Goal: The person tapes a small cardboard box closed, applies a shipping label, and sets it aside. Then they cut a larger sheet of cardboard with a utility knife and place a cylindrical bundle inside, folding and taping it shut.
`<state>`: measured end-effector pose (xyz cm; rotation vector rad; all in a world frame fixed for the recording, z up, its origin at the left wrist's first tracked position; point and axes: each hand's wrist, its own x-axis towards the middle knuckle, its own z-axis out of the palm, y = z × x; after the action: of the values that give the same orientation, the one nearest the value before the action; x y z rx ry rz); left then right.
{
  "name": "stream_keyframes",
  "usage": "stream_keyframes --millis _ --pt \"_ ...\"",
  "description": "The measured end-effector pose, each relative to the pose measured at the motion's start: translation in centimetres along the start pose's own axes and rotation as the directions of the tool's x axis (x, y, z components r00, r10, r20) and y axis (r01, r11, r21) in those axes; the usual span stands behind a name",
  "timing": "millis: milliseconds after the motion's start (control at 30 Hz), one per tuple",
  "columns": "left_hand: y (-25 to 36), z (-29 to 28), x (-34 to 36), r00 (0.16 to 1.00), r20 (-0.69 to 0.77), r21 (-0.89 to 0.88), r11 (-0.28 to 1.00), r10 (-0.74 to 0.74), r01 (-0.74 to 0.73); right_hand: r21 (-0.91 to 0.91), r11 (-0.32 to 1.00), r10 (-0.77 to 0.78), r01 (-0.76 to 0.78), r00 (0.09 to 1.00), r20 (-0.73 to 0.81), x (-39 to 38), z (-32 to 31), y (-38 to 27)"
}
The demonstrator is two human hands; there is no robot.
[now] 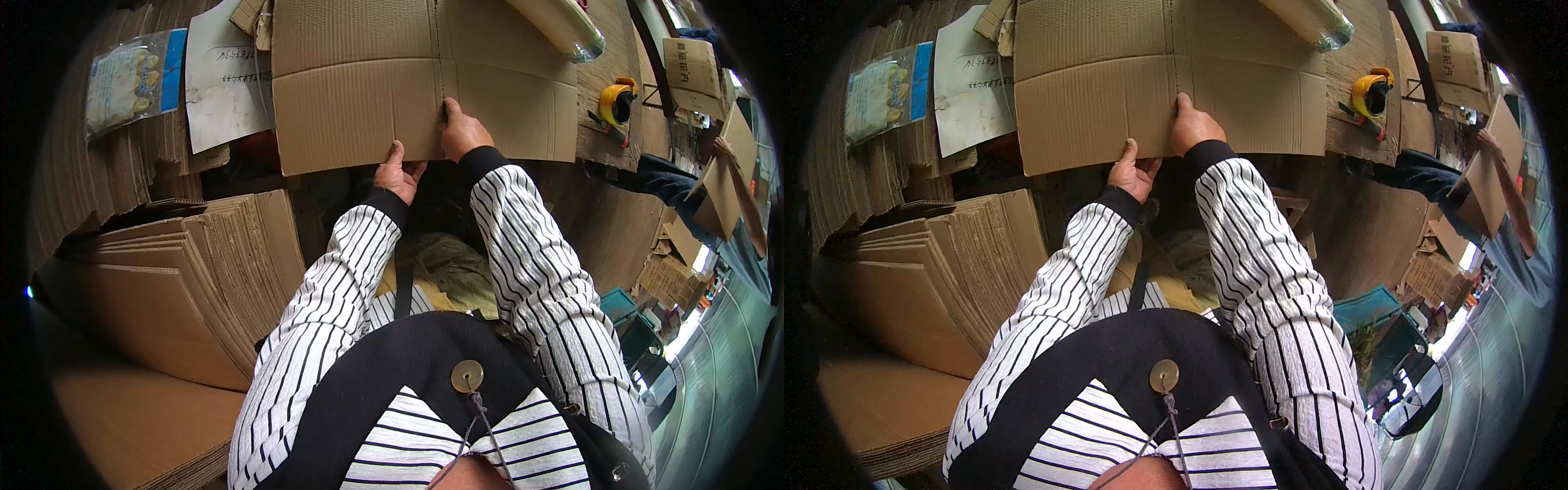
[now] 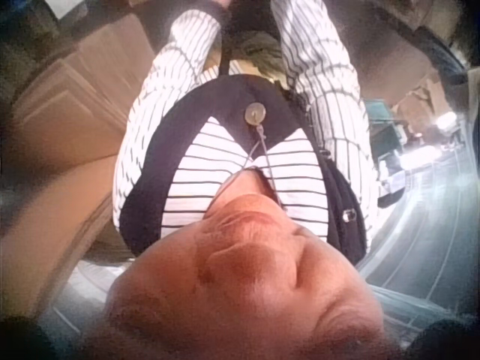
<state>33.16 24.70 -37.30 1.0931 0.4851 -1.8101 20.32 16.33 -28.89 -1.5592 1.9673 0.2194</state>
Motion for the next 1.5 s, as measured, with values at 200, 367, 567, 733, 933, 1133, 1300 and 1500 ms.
stream_keyframes --millis 200,367,567,733,933,1133,1300,1500 --pt "-0.2 0.1 0.1 0.999 -0.039 -0.046 0.999 0.009 -0.010 -0.151 0.987 -0.056 0.055 0.998 -0.004 -5.0 2.0 0.7" --pt "-1.5 -1.1 0.6 0.984 -0.161 0.146 0.988 0.078 -0.055 -0.183 0.981 -0.045 0.069 0.990 0.132 -3.9 1.0 0.8" --pt "1.5 0.1 1.1 0.935 -0.285 0.241 0.960 0.213 -0.145 -0.324 0.925 0.016 0.200 0.830 0.558 -14.5 8.2 8.5" --pt "2.4 -0.9 1.6 0.986 -0.111 0.038 0.992 0.126 -0.122 0.087 0.996 -0.025 0.021 0.999 0.048 -14.8 2.6 10.5" --pt "2.5 0.6 1.1 0.950 -0.174 0.242 0.947 0.258 -0.213 0.076 0.983 0.180 -0.168 0.966 -0.186 4.0 -3.2 8.0" --pt "3.4 -0.8 -0.2 0.893 -0.083 0.371 0.845 0.443 -0.385 0.138 0.976 0.180 -0.168 0.980 -0.079 9.2 -3.3 7.6" --pt "9.2 0.2 -1.5 0.764 -0.126 0.504 0.704 0.633 -0.500 0.141 0.967 0.218 -0.211 0.976 -0.030 8.5 -4.3 7.9" --pt "13.1 -2.7 -1.5 0.776 0.090 0.399 0.692 0.624 -0.602 0.109 0.970 0.218 -0.216 0.976 -0.004 9.7 -3.0 8.6"
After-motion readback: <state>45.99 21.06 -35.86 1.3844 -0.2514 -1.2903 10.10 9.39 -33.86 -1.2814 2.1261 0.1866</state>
